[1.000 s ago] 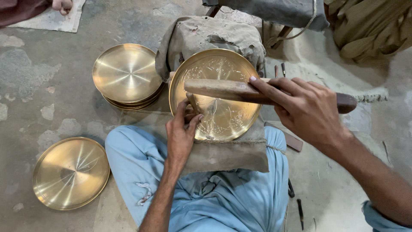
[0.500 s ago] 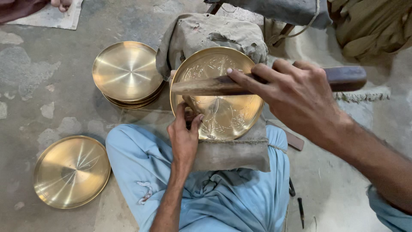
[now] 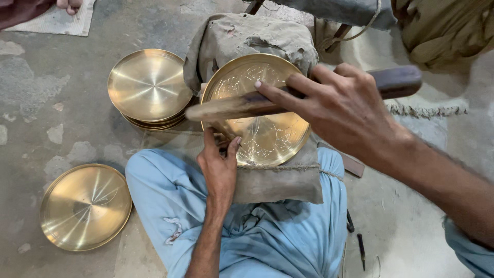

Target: The person sits on the floor and uses a hammer and chisel to engrave a floral pattern into a brass plate resting on a cushion. They repeatedly strike the chisel along the design lines to deepen the pattern.

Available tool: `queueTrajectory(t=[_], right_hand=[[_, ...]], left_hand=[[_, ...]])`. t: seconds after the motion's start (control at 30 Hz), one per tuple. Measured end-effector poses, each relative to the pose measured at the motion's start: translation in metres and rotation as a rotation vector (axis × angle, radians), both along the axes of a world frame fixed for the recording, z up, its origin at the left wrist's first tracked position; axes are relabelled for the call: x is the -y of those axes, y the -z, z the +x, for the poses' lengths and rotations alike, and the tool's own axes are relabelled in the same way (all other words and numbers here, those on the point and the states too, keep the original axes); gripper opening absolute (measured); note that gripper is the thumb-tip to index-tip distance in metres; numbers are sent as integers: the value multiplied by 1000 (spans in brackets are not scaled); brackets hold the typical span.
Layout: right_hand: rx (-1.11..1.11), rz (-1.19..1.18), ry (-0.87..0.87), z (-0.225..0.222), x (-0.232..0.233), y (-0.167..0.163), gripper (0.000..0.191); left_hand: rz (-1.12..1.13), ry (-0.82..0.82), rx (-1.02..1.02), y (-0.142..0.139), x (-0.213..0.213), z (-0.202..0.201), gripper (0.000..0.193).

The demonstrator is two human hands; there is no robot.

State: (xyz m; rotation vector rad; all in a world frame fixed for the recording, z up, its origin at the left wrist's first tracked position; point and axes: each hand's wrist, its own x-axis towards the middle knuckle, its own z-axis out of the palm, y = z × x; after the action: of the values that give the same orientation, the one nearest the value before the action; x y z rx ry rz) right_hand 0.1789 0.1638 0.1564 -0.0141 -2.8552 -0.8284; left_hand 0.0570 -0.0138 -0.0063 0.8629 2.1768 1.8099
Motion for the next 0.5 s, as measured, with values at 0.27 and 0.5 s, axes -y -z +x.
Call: queueTrajectory(t=[0.27, 0.5], right_hand=[[47, 68, 33, 0, 9, -5, 67], [-38, -202, 12, 0, 10, -8, 64]], left_hand=[[-26, 3, 66, 1, -1, 0, 44], [-93, 9, 118, 2, 0, 1, 44]])
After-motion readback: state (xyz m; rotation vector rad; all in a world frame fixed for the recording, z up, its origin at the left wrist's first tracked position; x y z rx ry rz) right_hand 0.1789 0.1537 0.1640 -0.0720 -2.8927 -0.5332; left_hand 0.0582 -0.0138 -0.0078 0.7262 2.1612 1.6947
